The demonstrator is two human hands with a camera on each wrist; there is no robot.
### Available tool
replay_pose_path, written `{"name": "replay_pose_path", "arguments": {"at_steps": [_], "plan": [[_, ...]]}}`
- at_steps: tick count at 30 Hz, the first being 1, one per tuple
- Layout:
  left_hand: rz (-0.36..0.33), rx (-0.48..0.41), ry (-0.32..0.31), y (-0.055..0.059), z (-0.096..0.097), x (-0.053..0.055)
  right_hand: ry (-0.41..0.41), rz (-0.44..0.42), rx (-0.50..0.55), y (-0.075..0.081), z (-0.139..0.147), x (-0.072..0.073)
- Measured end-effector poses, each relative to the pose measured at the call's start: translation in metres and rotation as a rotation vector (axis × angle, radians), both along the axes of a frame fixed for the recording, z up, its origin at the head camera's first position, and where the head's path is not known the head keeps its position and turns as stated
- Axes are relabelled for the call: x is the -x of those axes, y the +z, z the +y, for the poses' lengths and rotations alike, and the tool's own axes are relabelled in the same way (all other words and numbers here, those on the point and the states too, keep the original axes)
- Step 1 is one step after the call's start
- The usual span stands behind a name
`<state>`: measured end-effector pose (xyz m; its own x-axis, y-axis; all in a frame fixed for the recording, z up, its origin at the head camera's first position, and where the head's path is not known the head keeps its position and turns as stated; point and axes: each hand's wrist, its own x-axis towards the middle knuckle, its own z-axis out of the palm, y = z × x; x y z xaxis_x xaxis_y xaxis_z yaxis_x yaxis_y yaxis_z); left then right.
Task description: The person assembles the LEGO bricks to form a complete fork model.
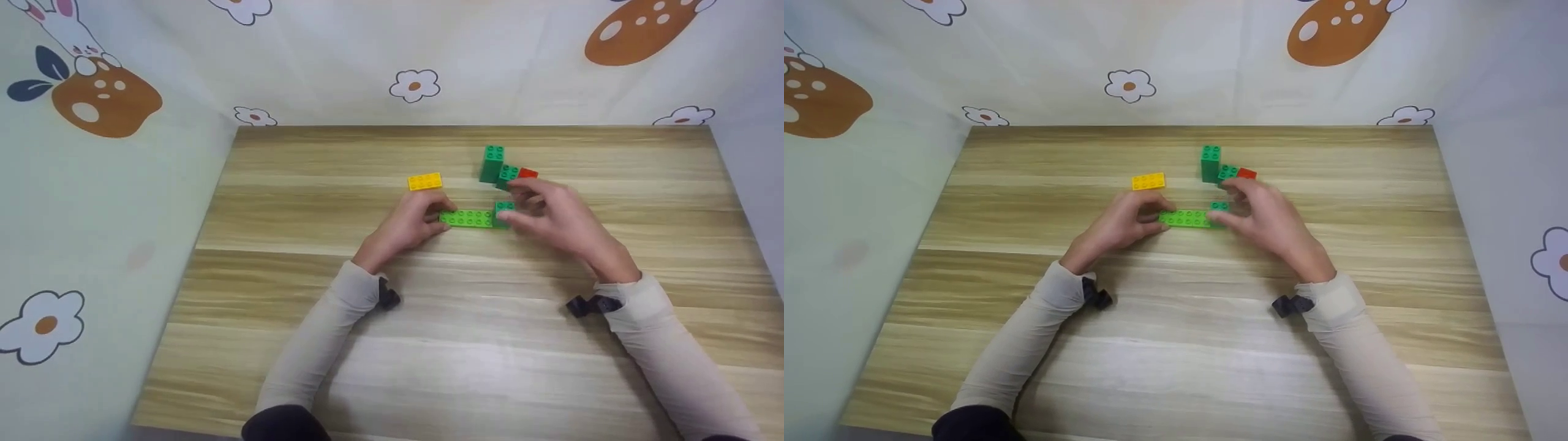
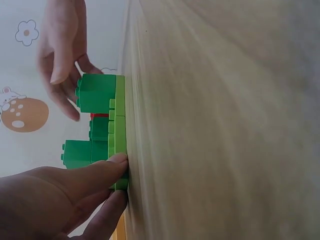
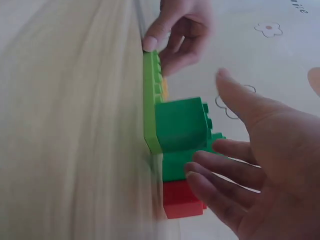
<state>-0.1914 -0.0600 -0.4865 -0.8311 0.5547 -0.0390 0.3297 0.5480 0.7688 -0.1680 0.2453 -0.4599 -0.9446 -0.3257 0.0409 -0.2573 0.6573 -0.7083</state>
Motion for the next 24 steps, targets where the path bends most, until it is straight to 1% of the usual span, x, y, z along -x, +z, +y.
{"name": "replay_pose_path", "arguments": {"at_steps": [3,5,8,11,15,19,24], "plan": [[-0.009,-0.007,0.001,0.001,0.000,-0.001,-0.073,0.093,0.048,0.002,0.007,0.005],[-0.011,-0.008,0.002,0.001,-0.001,-0.001,-0.110,0.150,0.048,0.002,0.012,0.008],[-0.012,-0.007,0.003,0.001,0.000,-0.001,-0.145,0.186,0.028,0.000,0.020,0.012],[-0.010,-0.006,0.007,0.000,0.000,-0.001,-0.138,0.175,0.016,-0.003,0.025,0.016],[0.003,-0.009,0.010,0.000,0.000,-0.003,-0.103,0.128,0.008,-0.008,0.029,0.020],[0.013,-0.012,0.009,0.001,0.001,-0.003,-0.078,0.105,-0.003,-0.011,0.031,0.022],[0.012,-0.003,0.010,0.001,0.001,-0.003,-0.096,0.079,0.009,-0.013,0.030,0.023]]}}
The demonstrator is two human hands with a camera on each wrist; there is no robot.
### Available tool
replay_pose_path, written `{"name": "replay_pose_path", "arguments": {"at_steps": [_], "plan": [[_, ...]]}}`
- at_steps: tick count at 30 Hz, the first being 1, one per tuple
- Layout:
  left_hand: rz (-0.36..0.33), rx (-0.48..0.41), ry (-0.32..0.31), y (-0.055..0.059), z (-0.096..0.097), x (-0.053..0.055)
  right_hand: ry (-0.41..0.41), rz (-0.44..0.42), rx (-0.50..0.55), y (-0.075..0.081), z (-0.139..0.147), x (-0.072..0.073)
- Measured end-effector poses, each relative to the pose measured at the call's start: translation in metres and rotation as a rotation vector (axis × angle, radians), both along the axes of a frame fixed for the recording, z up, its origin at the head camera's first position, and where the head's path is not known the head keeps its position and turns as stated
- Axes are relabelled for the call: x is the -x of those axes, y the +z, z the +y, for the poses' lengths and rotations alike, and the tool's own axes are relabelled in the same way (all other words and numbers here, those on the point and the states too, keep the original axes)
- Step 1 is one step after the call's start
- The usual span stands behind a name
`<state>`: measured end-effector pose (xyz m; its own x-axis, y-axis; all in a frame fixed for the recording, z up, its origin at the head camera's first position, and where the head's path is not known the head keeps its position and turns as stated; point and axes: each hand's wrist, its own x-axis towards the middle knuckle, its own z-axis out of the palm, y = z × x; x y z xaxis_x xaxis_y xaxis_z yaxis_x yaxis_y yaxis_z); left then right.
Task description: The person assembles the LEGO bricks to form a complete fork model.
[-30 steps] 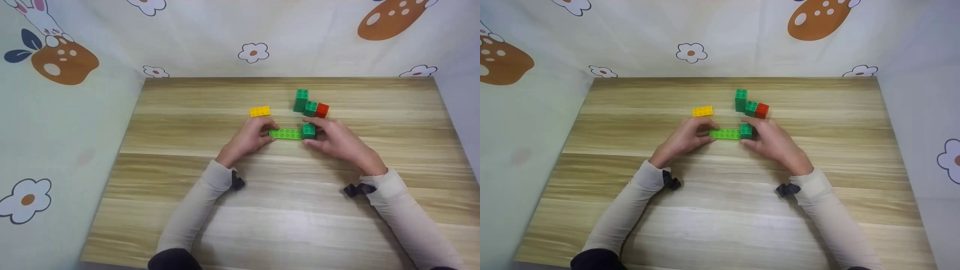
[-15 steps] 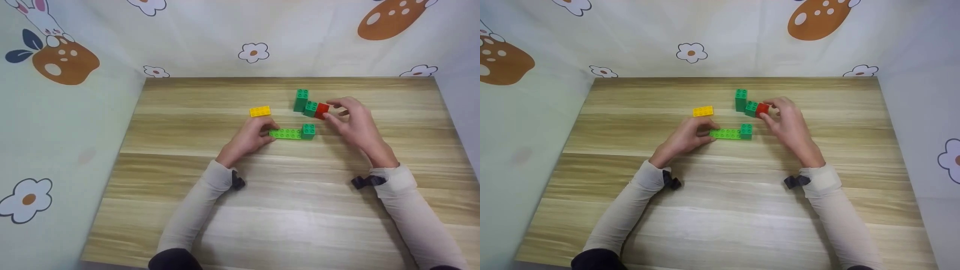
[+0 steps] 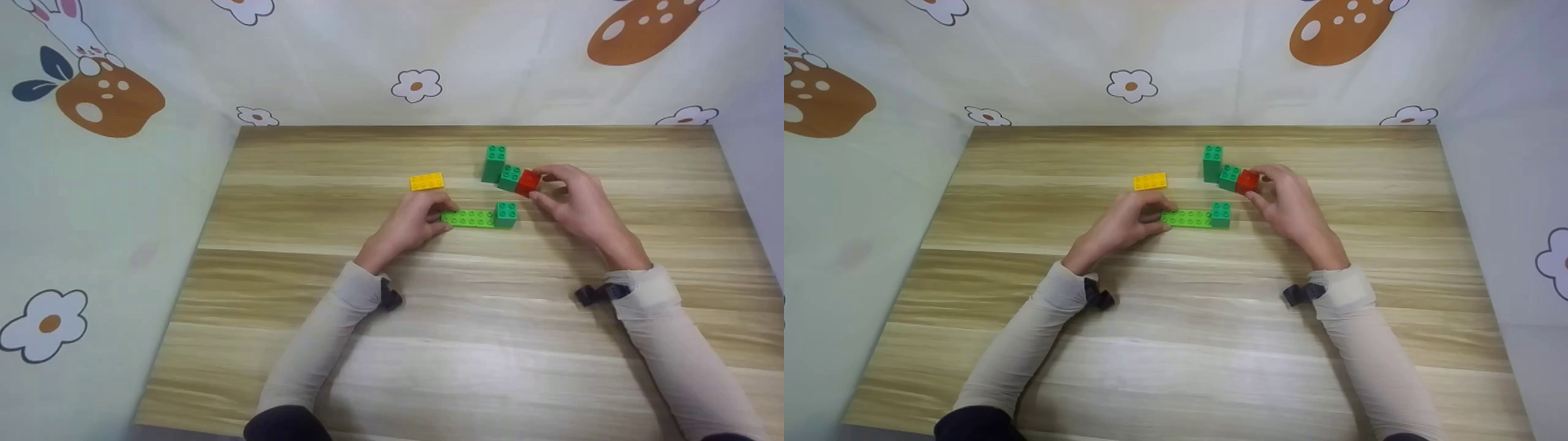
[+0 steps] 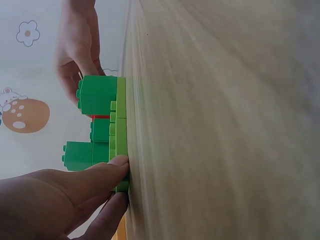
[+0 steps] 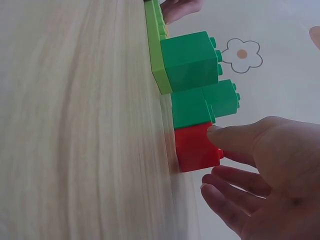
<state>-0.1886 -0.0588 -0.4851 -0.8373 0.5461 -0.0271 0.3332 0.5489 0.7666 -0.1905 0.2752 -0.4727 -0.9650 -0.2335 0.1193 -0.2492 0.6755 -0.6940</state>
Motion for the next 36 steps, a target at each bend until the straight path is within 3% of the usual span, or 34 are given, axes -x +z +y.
{"name": "replay_pose_path", "arguments": {"at_steps": [12,18,36], "plan": [[-0.033,0.003,0.004,-0.001,0.000,0.001,-0.026,-0.047,0.035,-0.006,-0.002,0.000],[-0.027,0.011,0.003,0.000,0.000,0.001,-0.039,-0.048,0.051,0.000,-0.002,-0.001],[-0.039,-0.027,-0.008,-0.001,0.000,0.001,0.004,0.117,0.096,0.026,-0.022,-0.017]]}}
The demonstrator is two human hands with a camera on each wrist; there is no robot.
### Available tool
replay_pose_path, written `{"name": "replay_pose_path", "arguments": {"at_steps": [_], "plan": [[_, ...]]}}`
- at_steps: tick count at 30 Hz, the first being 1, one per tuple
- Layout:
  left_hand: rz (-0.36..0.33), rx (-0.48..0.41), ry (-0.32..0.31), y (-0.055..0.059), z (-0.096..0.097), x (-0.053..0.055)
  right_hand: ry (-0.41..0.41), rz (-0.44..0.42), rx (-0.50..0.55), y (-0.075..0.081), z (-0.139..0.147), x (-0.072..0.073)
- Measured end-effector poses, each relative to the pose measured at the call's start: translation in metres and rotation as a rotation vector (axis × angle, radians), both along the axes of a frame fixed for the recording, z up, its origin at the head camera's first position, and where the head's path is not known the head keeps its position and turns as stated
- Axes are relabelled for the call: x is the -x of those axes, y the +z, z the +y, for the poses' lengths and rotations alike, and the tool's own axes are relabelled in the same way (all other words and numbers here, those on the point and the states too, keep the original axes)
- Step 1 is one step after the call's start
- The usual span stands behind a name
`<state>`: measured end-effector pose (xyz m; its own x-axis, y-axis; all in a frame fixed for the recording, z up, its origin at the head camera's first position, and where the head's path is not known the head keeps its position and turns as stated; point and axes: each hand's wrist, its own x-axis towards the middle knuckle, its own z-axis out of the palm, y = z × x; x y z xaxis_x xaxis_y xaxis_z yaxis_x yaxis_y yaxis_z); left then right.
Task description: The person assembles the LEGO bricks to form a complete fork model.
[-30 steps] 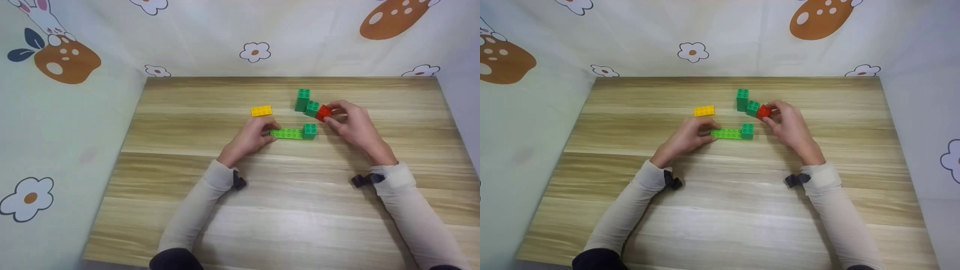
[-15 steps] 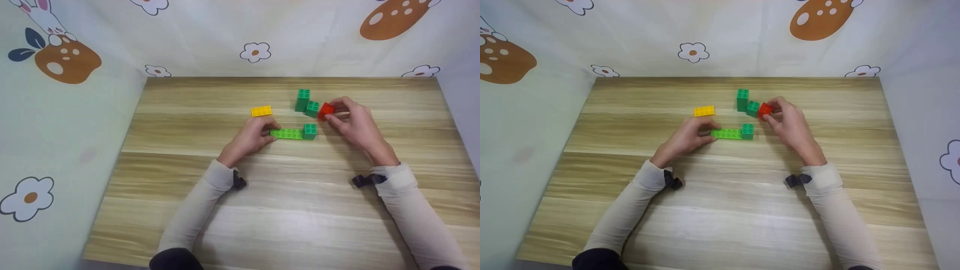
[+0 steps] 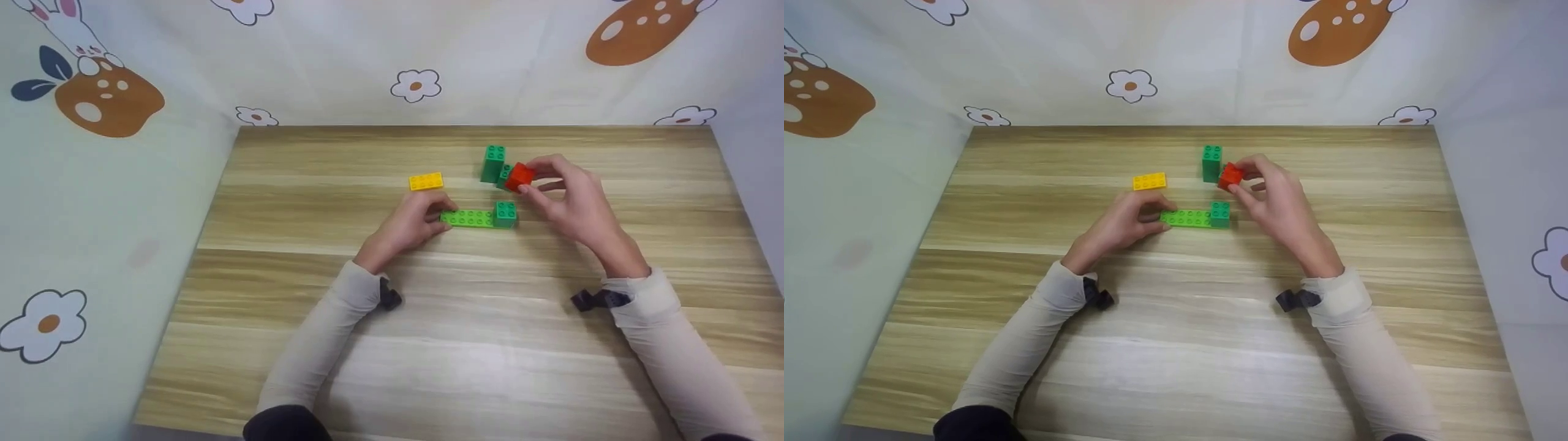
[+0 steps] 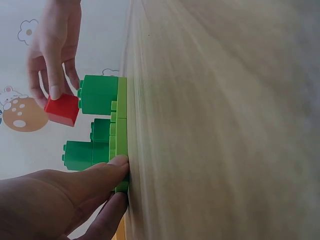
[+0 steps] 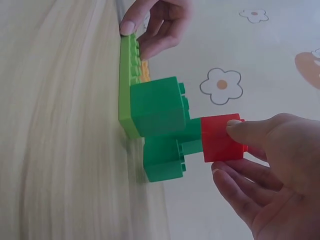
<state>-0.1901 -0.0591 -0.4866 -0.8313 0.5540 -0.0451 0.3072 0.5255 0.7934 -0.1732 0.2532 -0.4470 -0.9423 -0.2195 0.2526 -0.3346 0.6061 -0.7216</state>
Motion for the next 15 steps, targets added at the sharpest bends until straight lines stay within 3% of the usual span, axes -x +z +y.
{"name": "replay_pose_path", "arguments": {"at_steps": [10,15], "plan": [[-0.028,-0.019,-0.001,0.001,-0.001,0.001,0.060,0.043,0.011,-0.001,-0.015,-0.005],[0.010,-0.005,-0.002,-0.001,-0.001,0.001,0.104,0.052,0.021,-0.005,-0.022,-0.006]]}}
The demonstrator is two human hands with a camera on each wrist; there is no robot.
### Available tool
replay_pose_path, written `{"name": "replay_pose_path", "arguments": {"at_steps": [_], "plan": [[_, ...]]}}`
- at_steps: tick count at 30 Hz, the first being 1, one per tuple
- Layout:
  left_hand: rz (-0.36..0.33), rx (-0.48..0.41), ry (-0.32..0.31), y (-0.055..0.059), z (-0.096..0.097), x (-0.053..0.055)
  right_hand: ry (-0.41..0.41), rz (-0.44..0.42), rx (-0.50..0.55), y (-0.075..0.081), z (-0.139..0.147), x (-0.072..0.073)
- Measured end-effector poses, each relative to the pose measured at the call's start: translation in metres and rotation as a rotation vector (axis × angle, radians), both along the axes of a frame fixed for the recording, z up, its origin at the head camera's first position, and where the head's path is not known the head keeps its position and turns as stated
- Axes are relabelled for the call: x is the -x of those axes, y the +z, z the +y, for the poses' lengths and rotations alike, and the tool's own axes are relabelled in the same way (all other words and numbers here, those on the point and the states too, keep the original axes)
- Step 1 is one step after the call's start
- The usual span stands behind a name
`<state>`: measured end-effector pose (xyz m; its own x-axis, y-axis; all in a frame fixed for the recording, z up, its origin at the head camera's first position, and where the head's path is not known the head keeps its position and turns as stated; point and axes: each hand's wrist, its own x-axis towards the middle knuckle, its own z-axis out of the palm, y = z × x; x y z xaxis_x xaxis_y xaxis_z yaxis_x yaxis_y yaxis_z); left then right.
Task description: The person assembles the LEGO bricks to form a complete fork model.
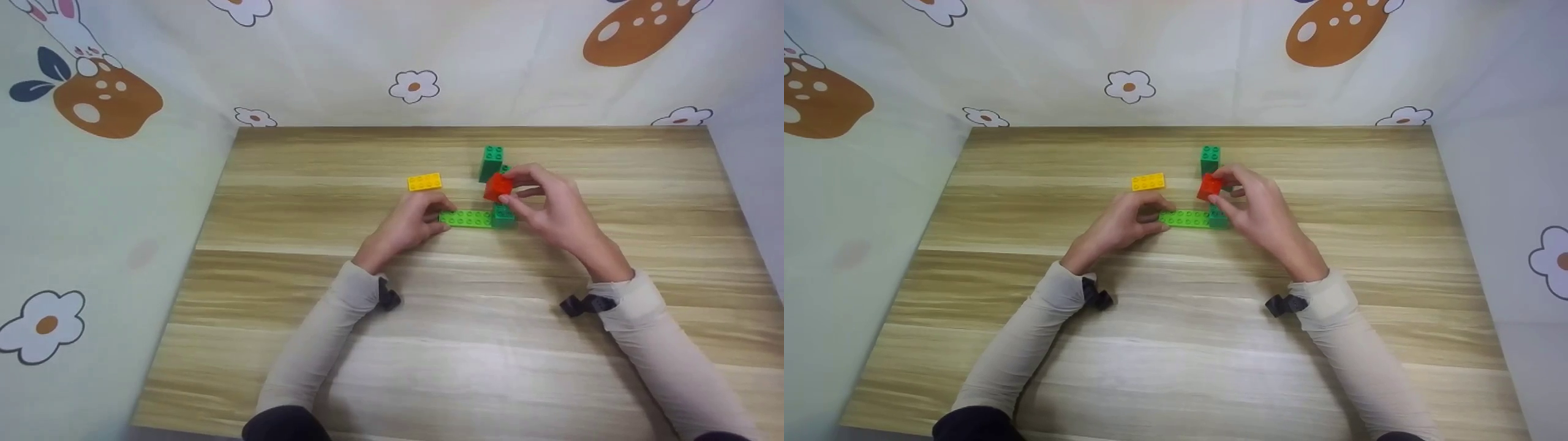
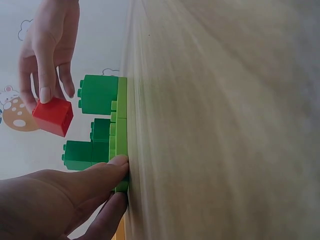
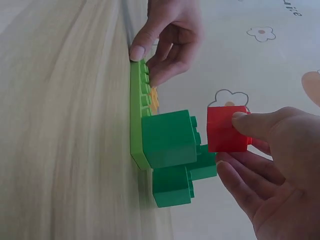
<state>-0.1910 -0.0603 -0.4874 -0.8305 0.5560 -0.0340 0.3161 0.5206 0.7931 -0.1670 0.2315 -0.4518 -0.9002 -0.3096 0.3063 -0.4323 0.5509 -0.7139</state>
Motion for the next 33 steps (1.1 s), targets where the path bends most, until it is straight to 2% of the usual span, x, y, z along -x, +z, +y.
{"name": "replay_pose_path", "arguments": {"at_steps": [5,17,33], "plan": [[0.034,0.017,0.000,0.000,0.000,0.000,0.032,-0.010,-0.009,-0.003,-0.007,-0.001],[0.012,0.022,0.004,0.000,0.000,0.001,0.114,-0.079,-0.067,-0.016,-0.016,-0.003],[0.000,0.032,0.018,0.002,0.001,0.000,0.106,-0.093,-0.140,-0.024,-0.020,-0.003]]}}
